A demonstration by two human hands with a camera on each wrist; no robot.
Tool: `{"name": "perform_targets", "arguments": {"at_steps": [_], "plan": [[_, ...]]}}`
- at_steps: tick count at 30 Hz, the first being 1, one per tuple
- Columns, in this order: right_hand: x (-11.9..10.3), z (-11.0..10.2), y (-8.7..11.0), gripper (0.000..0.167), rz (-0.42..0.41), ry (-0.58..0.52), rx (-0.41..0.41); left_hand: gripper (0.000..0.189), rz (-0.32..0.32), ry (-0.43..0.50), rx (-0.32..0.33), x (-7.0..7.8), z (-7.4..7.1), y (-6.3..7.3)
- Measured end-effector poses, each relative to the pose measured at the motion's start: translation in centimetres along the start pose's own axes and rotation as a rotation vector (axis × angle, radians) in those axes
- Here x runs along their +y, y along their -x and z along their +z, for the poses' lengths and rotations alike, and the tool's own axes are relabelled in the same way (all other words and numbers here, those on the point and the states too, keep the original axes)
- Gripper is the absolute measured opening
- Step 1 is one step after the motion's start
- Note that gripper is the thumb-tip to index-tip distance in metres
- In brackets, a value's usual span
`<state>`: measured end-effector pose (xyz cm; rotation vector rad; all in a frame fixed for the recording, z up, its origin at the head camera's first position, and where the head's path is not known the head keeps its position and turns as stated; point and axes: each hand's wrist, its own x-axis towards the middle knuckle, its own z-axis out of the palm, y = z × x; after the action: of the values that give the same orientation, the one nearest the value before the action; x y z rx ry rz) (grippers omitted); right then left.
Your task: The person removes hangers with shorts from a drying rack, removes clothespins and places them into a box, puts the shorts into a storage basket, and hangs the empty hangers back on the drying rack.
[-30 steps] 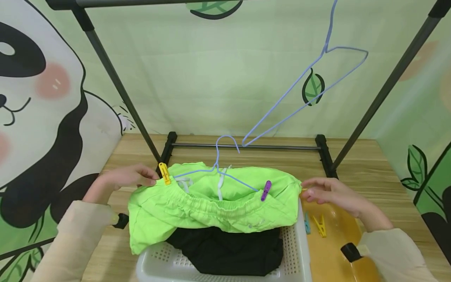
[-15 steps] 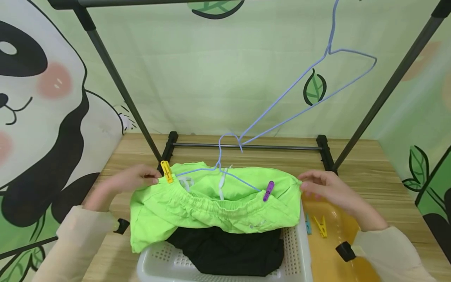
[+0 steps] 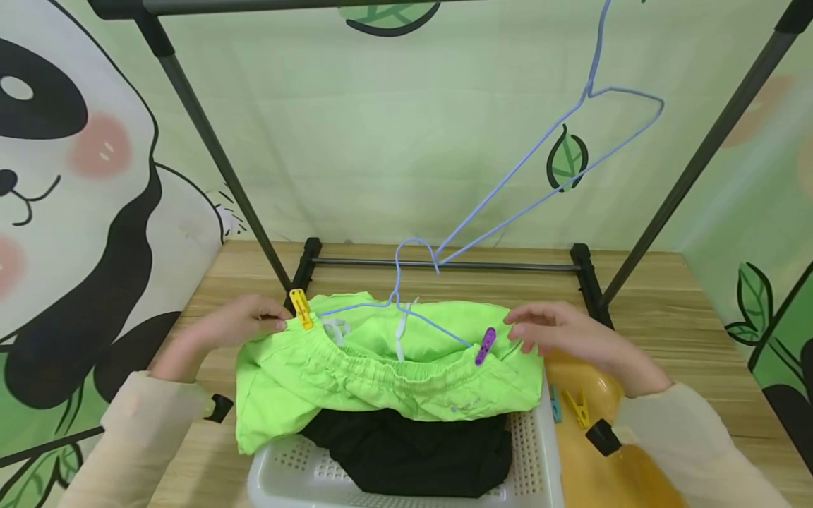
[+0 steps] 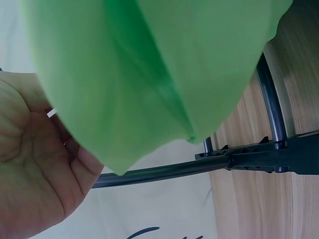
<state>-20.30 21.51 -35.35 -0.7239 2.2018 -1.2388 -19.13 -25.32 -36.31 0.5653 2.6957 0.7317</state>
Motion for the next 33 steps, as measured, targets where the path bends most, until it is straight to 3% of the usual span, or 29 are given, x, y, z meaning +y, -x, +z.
{"name": "perform_targets", "arguments": {"at_steps": [8,16,24,33], "plan": [[-1.3,0.3,-1.2,0.038,0.013,-0.031,0.01,0.019,-0.002,0.014,0.005,0.1,-0.3,0.2],[-0.8,0.5,-2.2,0.044,0.05,0.002,-0.09,0.019,-0.002,0.015,0.012,0.3,-0.4,0.2],[-0.7,0.7,-2.6,0.045,0.103,0.018,-0.122,0.018,-0.003,0.002,0.024,0.2,-0.3,0.1],[-0.3,1.2,-3.1,0.031,0.127,0.021,-0.129,0.018,0.006,0.004,0.03,0.2,-0.4,-0.1]]}}
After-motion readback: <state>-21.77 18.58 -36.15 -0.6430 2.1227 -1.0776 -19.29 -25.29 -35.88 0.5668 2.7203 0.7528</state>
